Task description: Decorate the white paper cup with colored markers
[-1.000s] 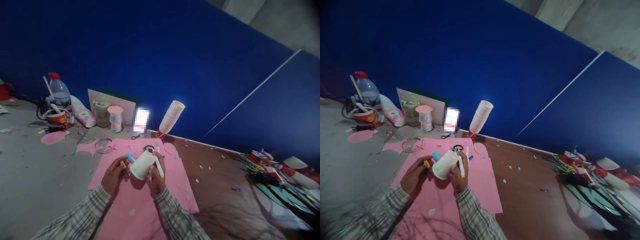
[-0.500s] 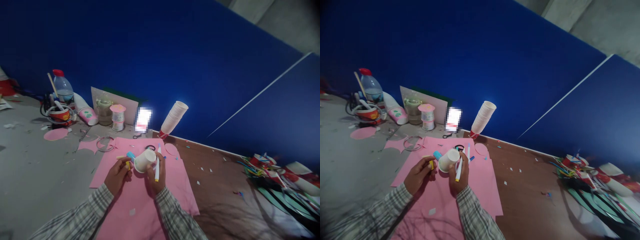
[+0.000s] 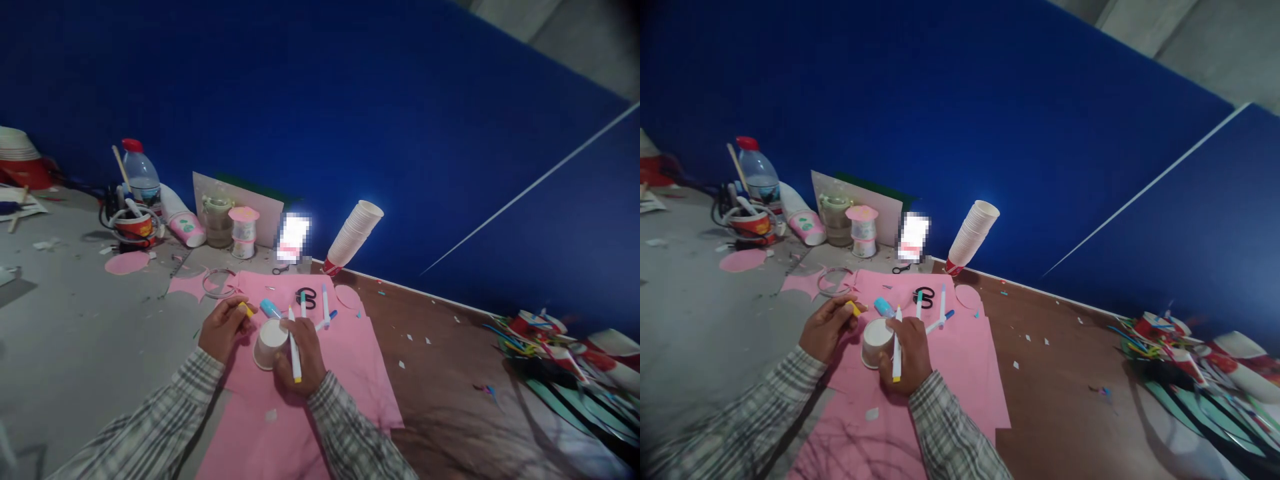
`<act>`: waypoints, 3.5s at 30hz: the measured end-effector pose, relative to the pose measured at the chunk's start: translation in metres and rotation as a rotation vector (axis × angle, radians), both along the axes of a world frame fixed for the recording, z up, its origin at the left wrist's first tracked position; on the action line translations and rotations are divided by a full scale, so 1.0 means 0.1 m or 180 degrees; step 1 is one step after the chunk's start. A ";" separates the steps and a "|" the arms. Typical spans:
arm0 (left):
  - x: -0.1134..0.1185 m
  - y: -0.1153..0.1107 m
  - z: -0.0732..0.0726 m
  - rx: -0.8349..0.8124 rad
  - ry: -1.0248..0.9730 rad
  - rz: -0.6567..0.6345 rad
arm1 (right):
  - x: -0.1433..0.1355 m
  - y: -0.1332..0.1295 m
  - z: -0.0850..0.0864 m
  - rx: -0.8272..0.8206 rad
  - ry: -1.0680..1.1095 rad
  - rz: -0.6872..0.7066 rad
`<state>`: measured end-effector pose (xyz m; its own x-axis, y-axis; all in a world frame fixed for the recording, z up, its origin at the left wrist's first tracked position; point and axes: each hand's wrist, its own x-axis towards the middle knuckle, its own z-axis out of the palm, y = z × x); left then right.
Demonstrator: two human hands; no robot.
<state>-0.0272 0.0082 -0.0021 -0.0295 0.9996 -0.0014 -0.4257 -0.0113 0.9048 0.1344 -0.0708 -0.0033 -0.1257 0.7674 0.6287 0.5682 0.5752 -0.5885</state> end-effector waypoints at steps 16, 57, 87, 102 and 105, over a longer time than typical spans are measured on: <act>0.00 -0.08 0.12 0.0179 -0.0234 -0.0619 | -0.16 -0.13 0.15 -0.0199 0.2022 -0.0324; -0.04 0.03 0.09 -0.0285 -0.0032 -0.0298 | -0.09 -0.05 0.24 -0.0343 0.1736 -0.0858; 0.14 -0.35 0.10 -0.1378 -0.1212 -0.2521 | 0.07 0.13 0.01 -0.1365 0.3376 0.0018; 0.24 -0.34 0.08 -0.1287 -0.1276 -0.1925 | 0.05 0.09 0.15 0.0037 0.2576 -0.1000; 0.28 -0.33 0.02 -0.1143 -0.1167 -0.1393 | -0.01 -0.03 0.20 0.0356 0.2080 -0.0984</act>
